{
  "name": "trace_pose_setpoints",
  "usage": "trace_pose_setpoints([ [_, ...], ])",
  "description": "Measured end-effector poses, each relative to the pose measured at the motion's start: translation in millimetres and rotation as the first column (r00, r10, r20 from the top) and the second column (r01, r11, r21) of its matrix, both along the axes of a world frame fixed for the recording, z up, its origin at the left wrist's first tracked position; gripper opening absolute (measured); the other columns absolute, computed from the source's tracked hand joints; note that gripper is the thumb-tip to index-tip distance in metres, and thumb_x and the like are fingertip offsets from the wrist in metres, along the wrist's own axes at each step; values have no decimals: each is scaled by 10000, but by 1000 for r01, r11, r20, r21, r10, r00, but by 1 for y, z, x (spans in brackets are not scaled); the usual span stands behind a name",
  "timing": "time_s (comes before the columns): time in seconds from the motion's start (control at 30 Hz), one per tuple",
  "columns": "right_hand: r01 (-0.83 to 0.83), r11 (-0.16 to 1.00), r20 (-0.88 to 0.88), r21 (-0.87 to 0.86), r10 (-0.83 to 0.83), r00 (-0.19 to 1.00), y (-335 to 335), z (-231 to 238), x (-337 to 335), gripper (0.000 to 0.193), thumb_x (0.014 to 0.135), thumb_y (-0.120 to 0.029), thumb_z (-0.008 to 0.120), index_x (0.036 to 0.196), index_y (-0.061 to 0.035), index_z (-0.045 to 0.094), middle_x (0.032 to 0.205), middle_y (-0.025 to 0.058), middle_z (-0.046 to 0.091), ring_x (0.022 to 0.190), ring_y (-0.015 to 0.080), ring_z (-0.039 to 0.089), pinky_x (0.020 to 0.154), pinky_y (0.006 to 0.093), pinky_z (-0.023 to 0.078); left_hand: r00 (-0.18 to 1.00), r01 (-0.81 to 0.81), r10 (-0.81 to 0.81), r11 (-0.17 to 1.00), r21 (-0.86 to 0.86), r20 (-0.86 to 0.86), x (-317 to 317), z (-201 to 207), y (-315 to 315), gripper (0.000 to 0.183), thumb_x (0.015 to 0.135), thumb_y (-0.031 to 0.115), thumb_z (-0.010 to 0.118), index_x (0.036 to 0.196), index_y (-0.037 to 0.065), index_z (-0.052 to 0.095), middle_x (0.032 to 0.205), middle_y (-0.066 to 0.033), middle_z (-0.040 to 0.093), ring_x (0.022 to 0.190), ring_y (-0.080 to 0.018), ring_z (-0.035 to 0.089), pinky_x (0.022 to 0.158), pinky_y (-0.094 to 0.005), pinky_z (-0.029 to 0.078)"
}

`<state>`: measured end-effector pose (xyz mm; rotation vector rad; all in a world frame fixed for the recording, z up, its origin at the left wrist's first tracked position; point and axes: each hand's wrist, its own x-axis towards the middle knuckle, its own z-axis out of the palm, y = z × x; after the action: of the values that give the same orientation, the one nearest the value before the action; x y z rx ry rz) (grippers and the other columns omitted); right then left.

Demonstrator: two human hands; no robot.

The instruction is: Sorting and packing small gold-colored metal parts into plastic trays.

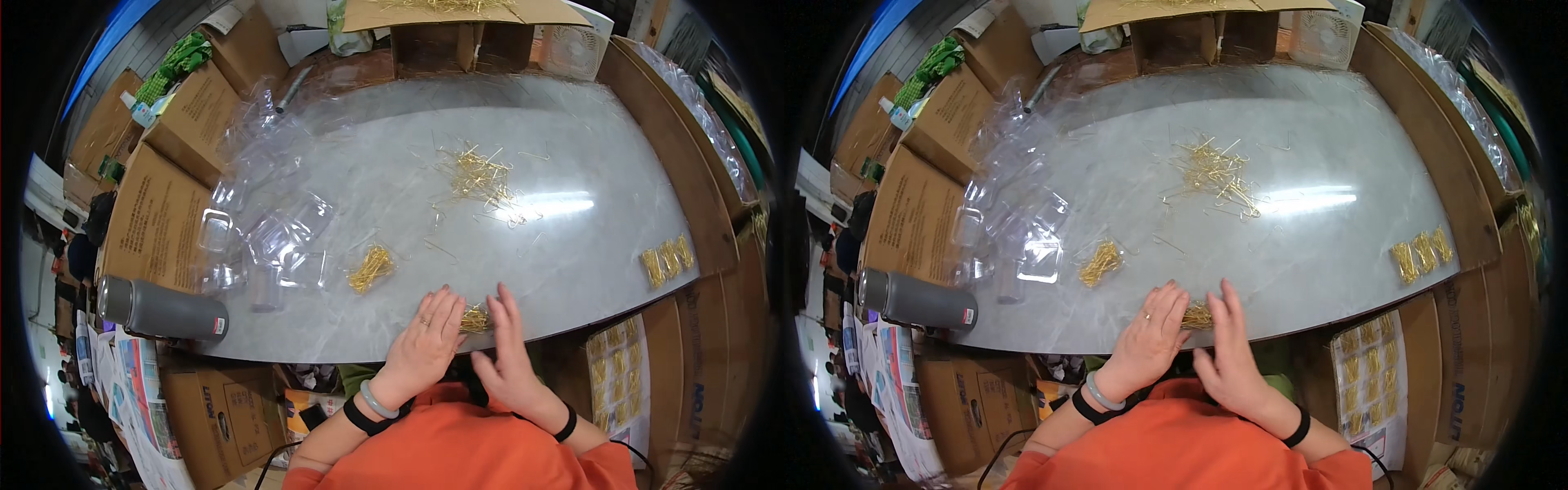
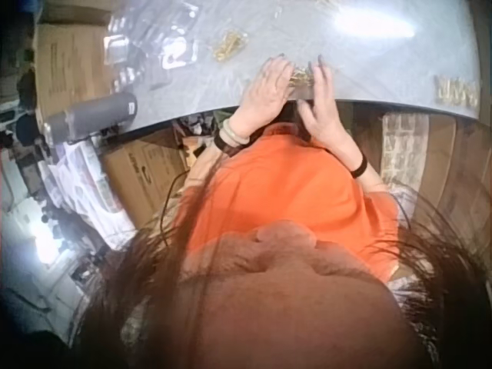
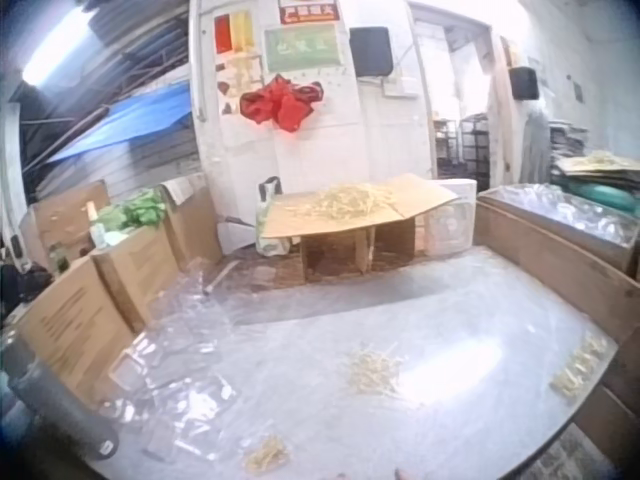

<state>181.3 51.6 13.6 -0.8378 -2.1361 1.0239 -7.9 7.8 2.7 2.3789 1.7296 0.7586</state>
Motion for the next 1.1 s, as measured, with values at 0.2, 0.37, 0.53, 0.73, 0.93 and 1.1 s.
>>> trace_pose_setpoints([
  [0.2, -69, 997, -134, -20, 66, 989, 8, -2, -21, 763, 868, 25, 600, 1558, 12, 276, 1649, 282, 168, 1523, 500, 211, 1230, 545, 246, 998, -12, 12, 1000, -7, -54, -6, 0, -3, 613, 939, 60, 545, 1489, -133, 356, 1447, -279, 470, 1413, -421, 442, 1207, -505, 363],
  [0.37, -76, 924, 161, 375, 16, 987, 14, -2, -24, 495, 894, 40, 600, 1384, 53, 532, 1450, 262, 519, 1379, 483, 471, 1163, 565, 385, 993, -56, 50, 997, 47, 106, -4, -6, -6, 669, 939, 44, 537, 1530, -131, 275, 1472, -299, 457, 1391, -435, 464, 1206, -492, 370],
  [0.53, -99, 864, 289, 493, -56, 956, 11, -8, -26, 435, 887, 10, 607, 1318, 64, 595, 1369, 225, 602, 1304, 438, 565, 1101, 517, 476, 977, -109, 96, 992, 58, 188, -3, -7, -7, 684, 979, 37, 573, 1573, -73, 251, 1478, -308, 465, 1321, -469, 529, 1077, -466, 492],
  [0.73, -89, 844, 272, 529, -69, 960, 11, -4, -32, 378, 877, 15, 629, 1254, 52, 637, 1288, 206, 640, 1246, 412, 602, 1054, 492, 508, 937, -113, 96, 993, 34, 335, -6, 1, -10, 663, 948, 70, 643, 1532, -59, 356, 1490, -266, 489, 1305, -450, 549, 1060, -461, 503],
  [0.93, -17, 847, 257, 531, -143, 956, 22, -7, -24, 371, 876, 63, 624, 1245, 26, 643, 1285, 168, 648, 1244, 393, 604, 1047, 466, 514, 812, -583, 571, 781, 224, 120, -113, 16, -33, 157, 898, 73, 685, 1039, 6, 705, 1114, -187, 688, 1012, -407, 640, 859, -486, 531],
  [1.1, 28, 857, 198, 515, -151, 969, 22, -5, -26, 359, 888, 70, 621, 1243, 13, 640, 1275, 158, 649, 1226, 387, 612, 1029, 460, 516, 544, -749, 780, 617, 239, -310, -186, 45, -24, 196, 819, 187, 789, 930, 34, 735, 1049, -129, 593, 1049, -339, 537, 923, -456, 433],
])
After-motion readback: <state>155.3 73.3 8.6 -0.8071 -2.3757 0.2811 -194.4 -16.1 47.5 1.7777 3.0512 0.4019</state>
